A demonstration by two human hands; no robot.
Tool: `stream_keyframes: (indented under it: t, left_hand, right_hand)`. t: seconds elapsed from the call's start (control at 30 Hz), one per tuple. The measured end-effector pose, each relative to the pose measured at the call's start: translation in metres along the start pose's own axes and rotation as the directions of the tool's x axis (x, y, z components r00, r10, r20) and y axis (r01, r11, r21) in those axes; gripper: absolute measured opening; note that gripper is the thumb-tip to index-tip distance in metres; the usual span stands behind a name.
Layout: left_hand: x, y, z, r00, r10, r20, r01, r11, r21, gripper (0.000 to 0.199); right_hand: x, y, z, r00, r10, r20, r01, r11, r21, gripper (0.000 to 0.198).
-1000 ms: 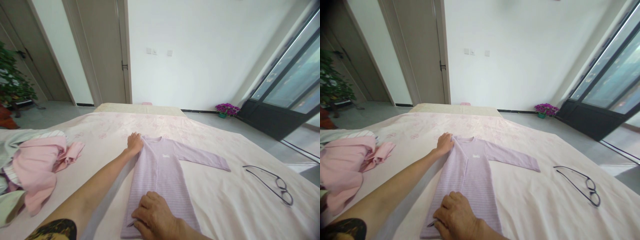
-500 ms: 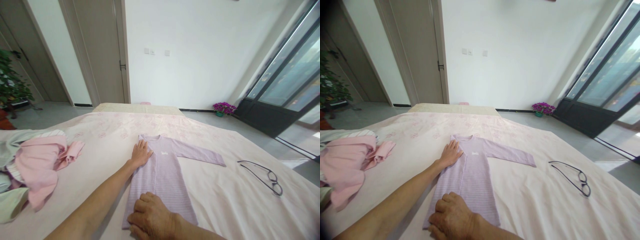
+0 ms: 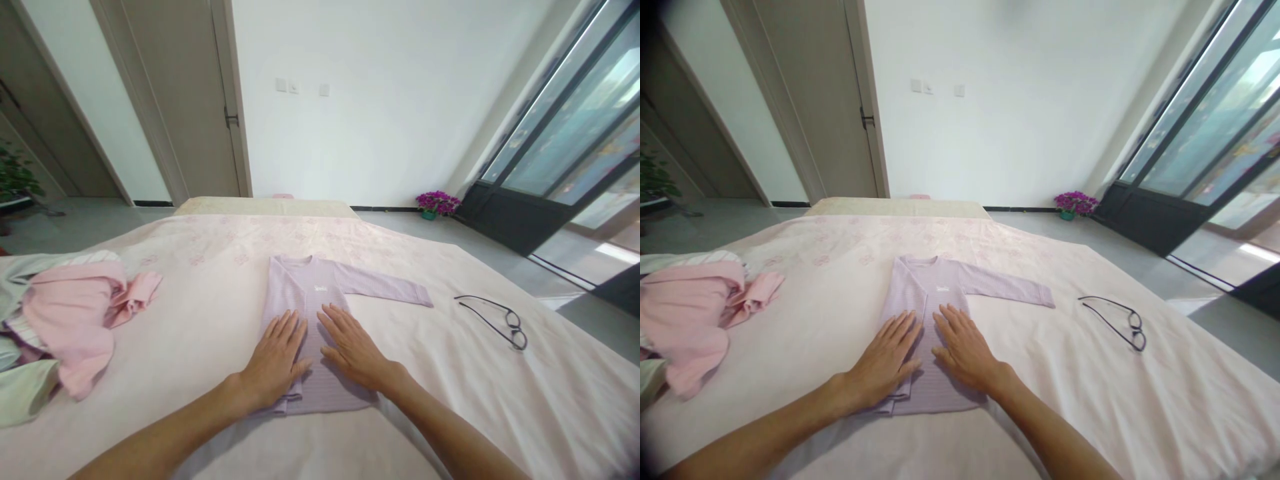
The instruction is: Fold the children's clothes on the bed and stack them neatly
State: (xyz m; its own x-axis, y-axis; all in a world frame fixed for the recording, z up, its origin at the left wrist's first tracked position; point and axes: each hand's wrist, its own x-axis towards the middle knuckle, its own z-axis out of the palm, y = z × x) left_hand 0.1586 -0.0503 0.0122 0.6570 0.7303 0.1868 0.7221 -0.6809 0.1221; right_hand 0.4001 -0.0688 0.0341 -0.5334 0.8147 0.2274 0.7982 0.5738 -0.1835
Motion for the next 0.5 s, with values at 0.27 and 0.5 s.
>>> stream_keyframes:
  t: [0.27, 0.5]
  left_hand:
    - [-0.021, -0.002, 0.013, 0.996, 0.085, -0.001, -0.085, 0.996, -0.005, 0.062]
    - [-0.018, 0.007, -0.009, 0.990, 0.123, 0.072, -0.119, 0.991, -0.061, 0.055]
  right_hand:
    - [-0.028, 0.007, 0.014, 0.995, -0.025, 0.093, 0.023, 0.999, 0.028, 0.062]
    - [-0.025, 0.092, -0.007, 0.905, 0.383, -0.187, -0.361, 0.922, 0.140, 0.039]
